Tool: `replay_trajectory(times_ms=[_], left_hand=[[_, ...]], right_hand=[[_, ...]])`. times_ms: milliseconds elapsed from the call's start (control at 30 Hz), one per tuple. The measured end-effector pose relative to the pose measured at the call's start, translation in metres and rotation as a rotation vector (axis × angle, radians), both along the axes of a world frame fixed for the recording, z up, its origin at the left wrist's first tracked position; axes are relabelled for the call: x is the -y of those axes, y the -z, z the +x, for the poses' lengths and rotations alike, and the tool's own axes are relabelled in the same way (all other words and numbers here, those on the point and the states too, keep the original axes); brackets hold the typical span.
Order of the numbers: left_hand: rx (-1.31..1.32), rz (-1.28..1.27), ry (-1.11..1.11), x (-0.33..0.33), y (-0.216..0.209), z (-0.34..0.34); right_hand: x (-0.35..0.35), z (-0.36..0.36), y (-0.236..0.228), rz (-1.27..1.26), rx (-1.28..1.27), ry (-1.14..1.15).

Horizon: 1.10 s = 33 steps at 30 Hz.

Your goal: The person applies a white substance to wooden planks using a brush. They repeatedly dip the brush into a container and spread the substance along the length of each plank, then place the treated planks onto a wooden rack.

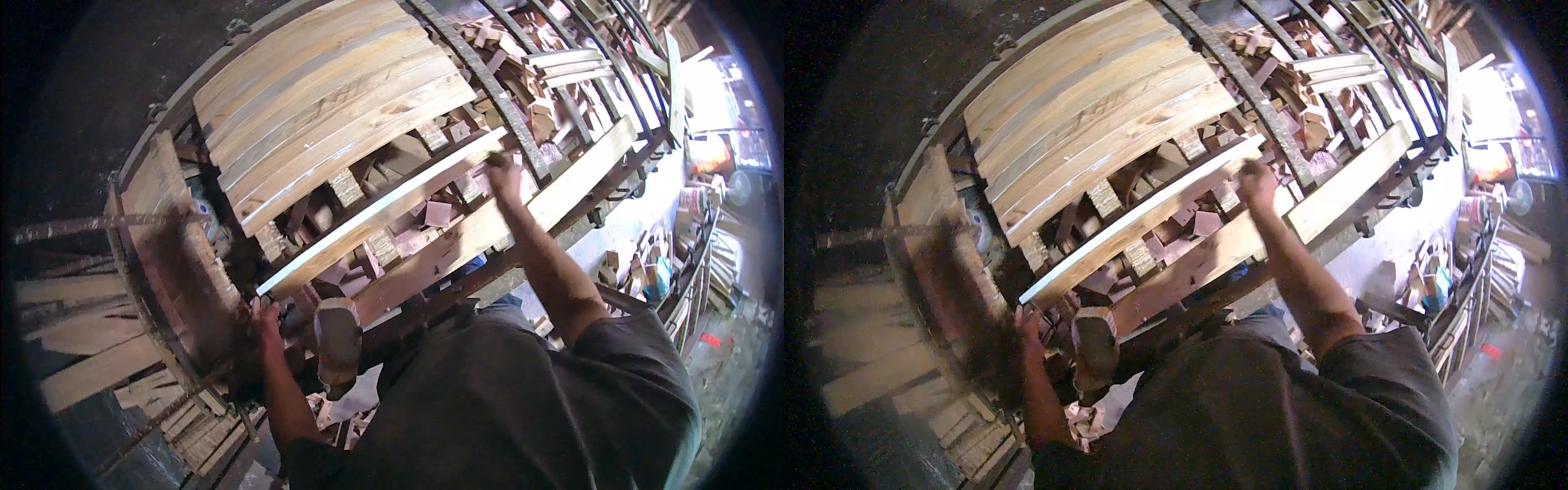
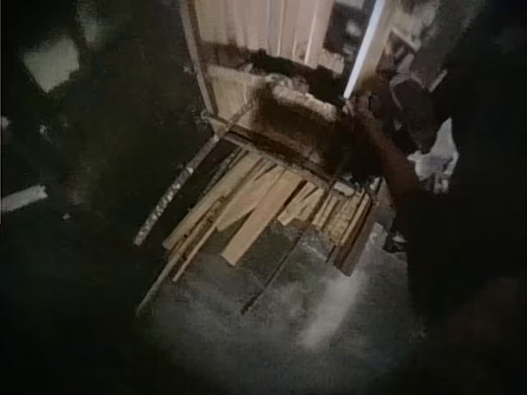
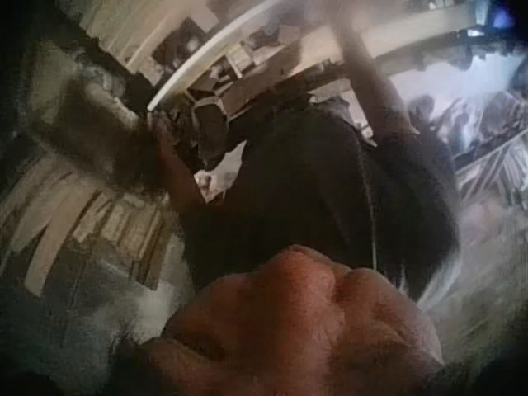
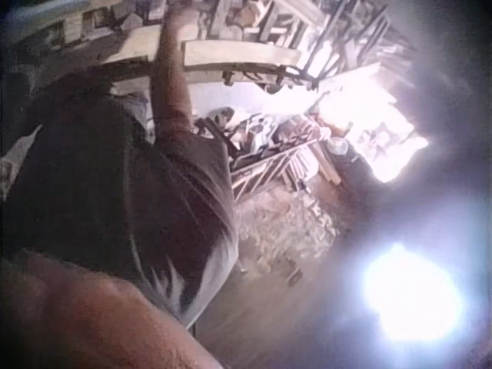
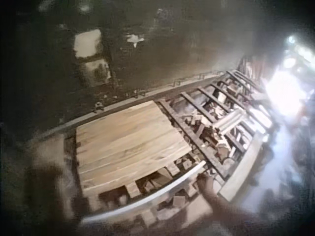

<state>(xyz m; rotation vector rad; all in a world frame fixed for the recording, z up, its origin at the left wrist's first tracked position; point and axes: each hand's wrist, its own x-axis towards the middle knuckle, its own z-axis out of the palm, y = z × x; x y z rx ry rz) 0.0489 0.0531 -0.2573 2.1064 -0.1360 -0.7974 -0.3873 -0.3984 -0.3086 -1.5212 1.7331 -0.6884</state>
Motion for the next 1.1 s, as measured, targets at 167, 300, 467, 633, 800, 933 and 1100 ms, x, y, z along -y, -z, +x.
replay_trajectory(times_ms=[167, 300, 467, 633, 800, 933, 1100], left_hand=[[-0.074, 0.081, 0.034, 0.006, 0.017, 0.017], [0.013, 0.245, -0.038, 0.029, 0.008, 0.008], [0.027, 0.190, -0.209, 0.024, 0.029, 0.043], [0.026, 0.267, -0.046, 0.058, 0.034, 0.080], [0.195, 0.574, 0.236, 0.112, 0.046, 0.096], [0.179, 0.399, -0.070, 0.115, 0.079, 0.095], [0.009, 0.258, -0.295, 0.139, 0.042, 0.071]], right_hand=[[0.058, -0.041, -0.017, -0.077, -0.106, -0.116], [0.054, -0.023, -0.042, 0.022, -0.088, -0.159], [0.079, -0.013, -0.026, 0.079, -0.021, -0.151], [0.119, 0.018, -0.030, -0.016, -0.166, -0.324], [0.148, 0.005, 0.025, 0.021, -0.177, -0.286], [0.147, 0.005, 0.036, -0.034, -0.016, -0.280], [0.141, 0.017, 0.015, 0.095, 0.192, -0.093]])
